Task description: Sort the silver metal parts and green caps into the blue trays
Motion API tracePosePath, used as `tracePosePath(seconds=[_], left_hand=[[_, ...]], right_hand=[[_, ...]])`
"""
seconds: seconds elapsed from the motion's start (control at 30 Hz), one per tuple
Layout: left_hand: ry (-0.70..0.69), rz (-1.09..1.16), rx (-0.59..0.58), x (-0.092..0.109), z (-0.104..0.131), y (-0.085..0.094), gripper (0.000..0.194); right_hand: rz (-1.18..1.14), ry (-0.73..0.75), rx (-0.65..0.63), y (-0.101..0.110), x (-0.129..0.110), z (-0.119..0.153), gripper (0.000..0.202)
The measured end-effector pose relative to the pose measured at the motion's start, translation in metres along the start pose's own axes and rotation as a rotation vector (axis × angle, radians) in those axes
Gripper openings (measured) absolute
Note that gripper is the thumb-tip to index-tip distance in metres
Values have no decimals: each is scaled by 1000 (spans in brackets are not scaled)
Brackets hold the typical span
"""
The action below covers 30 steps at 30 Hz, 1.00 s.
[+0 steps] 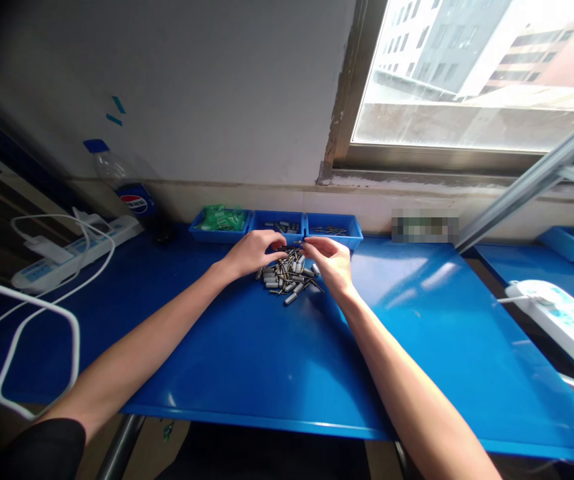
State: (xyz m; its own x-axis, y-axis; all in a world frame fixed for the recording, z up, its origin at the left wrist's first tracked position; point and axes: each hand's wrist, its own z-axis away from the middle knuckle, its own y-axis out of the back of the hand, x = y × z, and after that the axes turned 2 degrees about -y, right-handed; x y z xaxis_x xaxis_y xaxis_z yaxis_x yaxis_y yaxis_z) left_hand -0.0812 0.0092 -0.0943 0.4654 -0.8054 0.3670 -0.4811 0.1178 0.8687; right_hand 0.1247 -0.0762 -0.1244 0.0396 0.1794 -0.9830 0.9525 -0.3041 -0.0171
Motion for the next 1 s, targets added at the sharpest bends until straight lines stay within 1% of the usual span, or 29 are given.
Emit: tracePosePath(seconds=[0.1,0.17,0.23,0.33,0.4,0.47,0.6,0.8,0.9,1.0], left_hand=[[51,3,-50,-10,1,-2,17],[70,18,-82,-14,2,-5,23],[83,21,-102,-15,2,-8,27],[89,-16,-83,-14,2,-13,26],[71,-56,-47,-12,2,-15,25],[42,-76,-36,-10,2,-17,29],[37,-88,-101,-8,3,-19,39],[80,-97,-81,-9,3,-15,34],[73,-61,-73,-12,2,-12,31],[45,-7,-33,-15,0,-8,28]], right_hand=[[-9,89,112,6,5,-5,46],[9,93,126,8,7,-6,56],[31,68,117,8,8,-6,61],[47,44,102,7,8,-5,57],[55,37,93,6,8,-4,53],[70,33,84,6,8,-4,51],[89,29,68,6,9,-3,48],[72,24,48,5,10,-2,42],[77,14,47,3,9,-2,42],[77,13,48,3,7,-1,41]])
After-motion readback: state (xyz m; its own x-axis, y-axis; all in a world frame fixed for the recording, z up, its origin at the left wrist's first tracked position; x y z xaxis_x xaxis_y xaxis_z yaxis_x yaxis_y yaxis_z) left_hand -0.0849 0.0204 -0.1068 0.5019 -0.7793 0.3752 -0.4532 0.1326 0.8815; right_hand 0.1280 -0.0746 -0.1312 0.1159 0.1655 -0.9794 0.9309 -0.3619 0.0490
